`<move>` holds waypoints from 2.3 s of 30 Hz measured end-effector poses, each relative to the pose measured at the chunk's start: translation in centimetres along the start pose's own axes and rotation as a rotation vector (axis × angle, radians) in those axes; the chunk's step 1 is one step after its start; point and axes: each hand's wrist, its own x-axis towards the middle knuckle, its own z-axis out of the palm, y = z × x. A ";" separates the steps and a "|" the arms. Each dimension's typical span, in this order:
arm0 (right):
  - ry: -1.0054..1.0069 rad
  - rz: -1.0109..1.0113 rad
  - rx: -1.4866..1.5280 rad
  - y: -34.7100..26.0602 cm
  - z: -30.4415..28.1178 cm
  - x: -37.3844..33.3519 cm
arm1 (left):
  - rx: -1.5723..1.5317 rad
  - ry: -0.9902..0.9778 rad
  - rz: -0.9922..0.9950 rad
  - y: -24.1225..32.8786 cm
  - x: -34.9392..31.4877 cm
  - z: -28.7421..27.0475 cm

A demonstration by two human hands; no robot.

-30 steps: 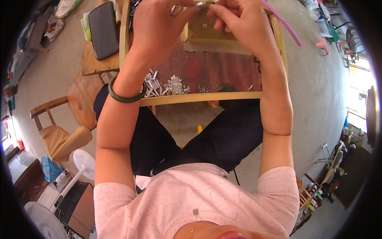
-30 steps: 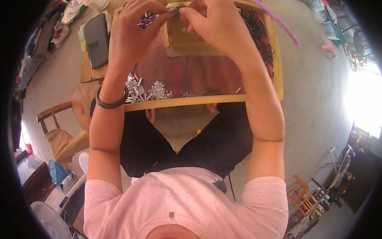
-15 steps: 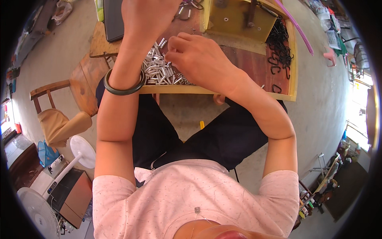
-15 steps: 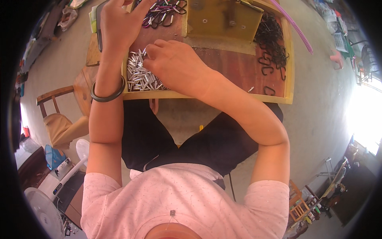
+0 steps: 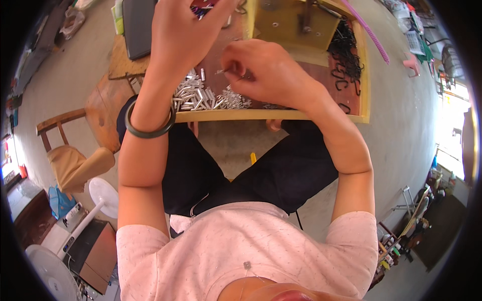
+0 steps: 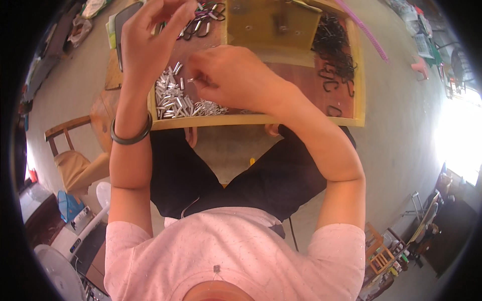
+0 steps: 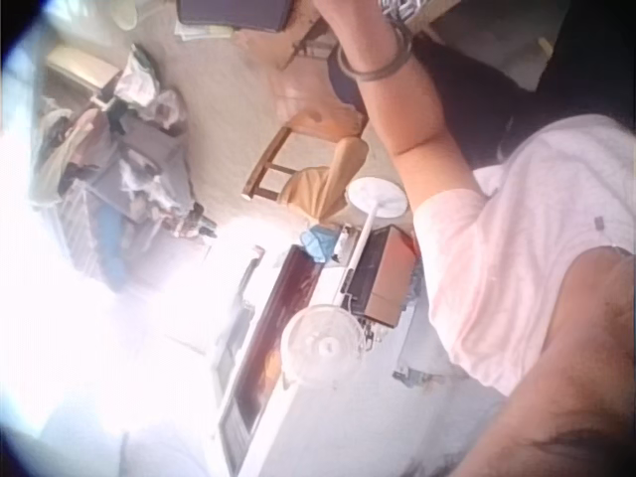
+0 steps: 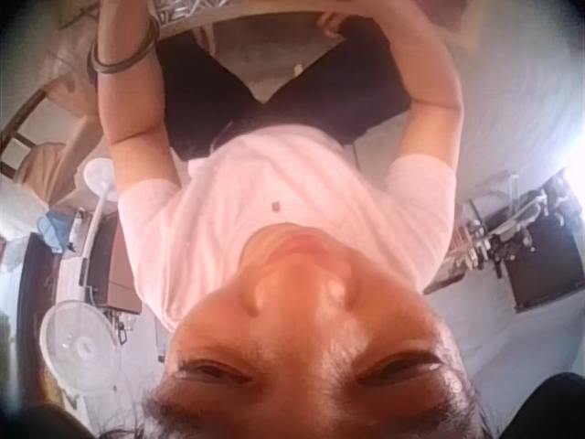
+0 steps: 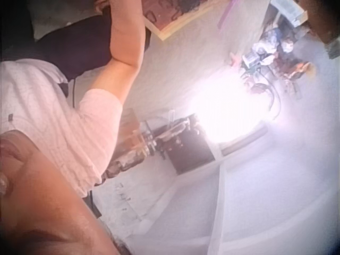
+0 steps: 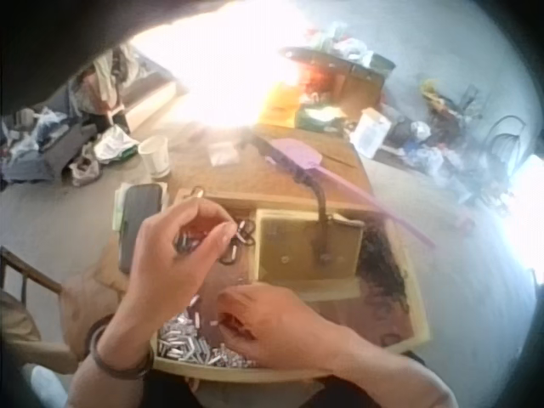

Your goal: The person assembles small metal components onto plastic or rubber parts by hand and using a small desktop press.

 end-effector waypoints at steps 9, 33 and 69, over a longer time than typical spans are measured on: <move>0.175 0.278 0.279 1.8 -6.1 -5.6 | -0.131 -0.472 0.013 2.3 -2.1 3.4; -0.034 0.355 -0.259 1.9 -6.7 -12.6 | -0.363 -0.376 -0.265 2.3 -2.7 6.9; -0.210 0.520 -0.256 1.5 -6.1 -9.2 | -0.526 -0.289 -0.319 0.4 -3.4 6.3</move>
